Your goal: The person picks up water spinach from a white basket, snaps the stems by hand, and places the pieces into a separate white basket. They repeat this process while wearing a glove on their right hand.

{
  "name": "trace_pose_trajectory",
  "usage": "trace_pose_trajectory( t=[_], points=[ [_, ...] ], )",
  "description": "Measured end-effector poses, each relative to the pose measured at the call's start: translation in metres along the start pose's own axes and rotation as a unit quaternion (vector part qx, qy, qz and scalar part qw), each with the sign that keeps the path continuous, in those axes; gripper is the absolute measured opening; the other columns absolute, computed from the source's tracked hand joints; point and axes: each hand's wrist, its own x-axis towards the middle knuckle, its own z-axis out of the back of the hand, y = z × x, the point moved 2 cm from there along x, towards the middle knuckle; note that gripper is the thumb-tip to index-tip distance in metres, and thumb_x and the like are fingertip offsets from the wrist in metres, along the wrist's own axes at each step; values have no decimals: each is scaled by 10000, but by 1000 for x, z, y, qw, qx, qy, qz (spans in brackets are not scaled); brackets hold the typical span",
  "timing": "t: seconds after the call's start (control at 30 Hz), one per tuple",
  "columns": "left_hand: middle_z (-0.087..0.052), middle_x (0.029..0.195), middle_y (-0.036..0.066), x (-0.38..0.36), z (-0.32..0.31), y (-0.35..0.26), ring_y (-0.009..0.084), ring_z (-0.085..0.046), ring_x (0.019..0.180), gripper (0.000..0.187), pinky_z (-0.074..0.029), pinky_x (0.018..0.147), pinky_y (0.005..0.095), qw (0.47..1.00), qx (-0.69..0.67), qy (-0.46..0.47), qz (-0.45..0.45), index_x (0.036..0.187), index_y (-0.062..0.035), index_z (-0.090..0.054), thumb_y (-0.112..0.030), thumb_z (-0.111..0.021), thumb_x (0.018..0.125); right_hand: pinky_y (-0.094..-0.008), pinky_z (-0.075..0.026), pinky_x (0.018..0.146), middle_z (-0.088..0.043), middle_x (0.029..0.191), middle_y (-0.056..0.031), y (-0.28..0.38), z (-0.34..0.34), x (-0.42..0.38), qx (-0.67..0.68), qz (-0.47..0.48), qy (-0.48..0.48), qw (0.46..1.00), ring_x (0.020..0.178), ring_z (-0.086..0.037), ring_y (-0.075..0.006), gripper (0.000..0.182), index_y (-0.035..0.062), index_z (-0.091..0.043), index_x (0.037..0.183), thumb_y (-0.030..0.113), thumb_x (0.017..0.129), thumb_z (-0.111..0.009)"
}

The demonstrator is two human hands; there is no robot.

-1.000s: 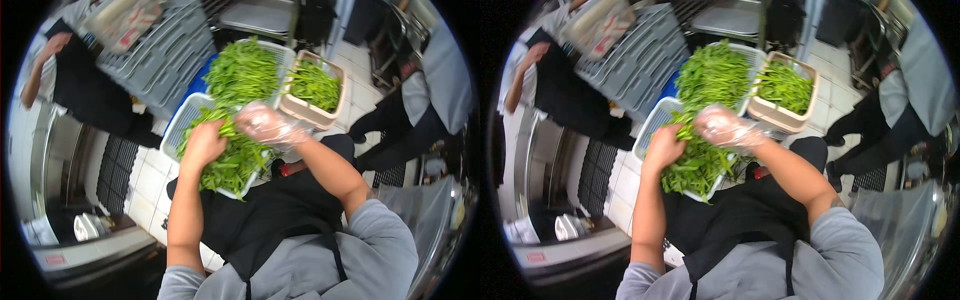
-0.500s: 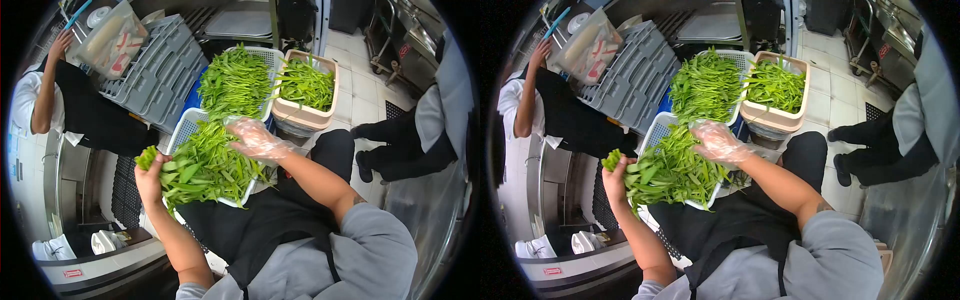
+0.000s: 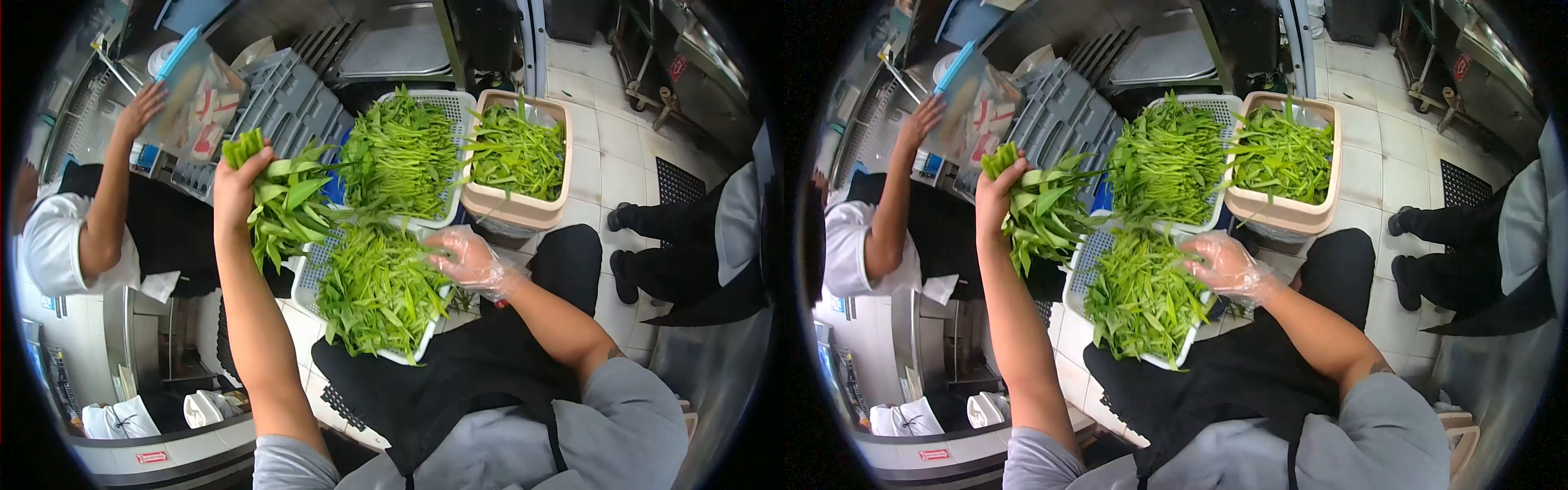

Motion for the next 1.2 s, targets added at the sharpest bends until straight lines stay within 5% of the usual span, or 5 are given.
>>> trace_pose_trajectory(
  t=[0.2,0.37,0.5,0.8,1.2],
  points=[
    [-767,984,129,94,-64,-14,328,-738,866,303,-566,781,390,857,464,-21,-226,1181,-72,-698,-103,-744,883,-461,-550,925,-738,1122,-168,-19,11,-1,13,9,8,1000,1035,-701,-367,288,64,-729,1168,234,936,-735],
    [-692,1239,97,134,-159,47,306,-596,1244,574,-368,1154,594,693,610,36,-383,1279,-125,-650,-333,-867,789,-477,-581,839,-737,1023,-178,-12,20,18,3,47,-19,999,948,-714,-386,298,36,-715,1108,176,855,-783],
    [-332,1671,229,125,-229,211,412,-252,1574,1151,-153,1261,672,757,592,235,-142,1658,-121,-275,-844,-604,825,-483,-581,845,-732,1018,-181,-21,12,18,-7,39,-18,999,952,-714,-383,300,36,-723,1113,195,864,-779],
    [-251,1735,118,104,-241,220,355,-122,1621,1082,-97,1279,641,743,605,275,-77,1685,-136,-200,-805,-526,899,-481,-574,838,-714,976,-159,-25,-2,20,0,45,4,999,925,-704,-379,280,50,-721,1105,219,884,-760],
    [-494,1580,182,60,-144,126,381,-342,1540,803,-218,1268,551,843,474,66,-246,1502,-51,-525,-535,-734,896,-479,-564,907,-748,1070,-165,-15,-8,11,-32,20,30,999,998,-712,-369,289,64,-732,1148,201,895,-759]
  ],
)
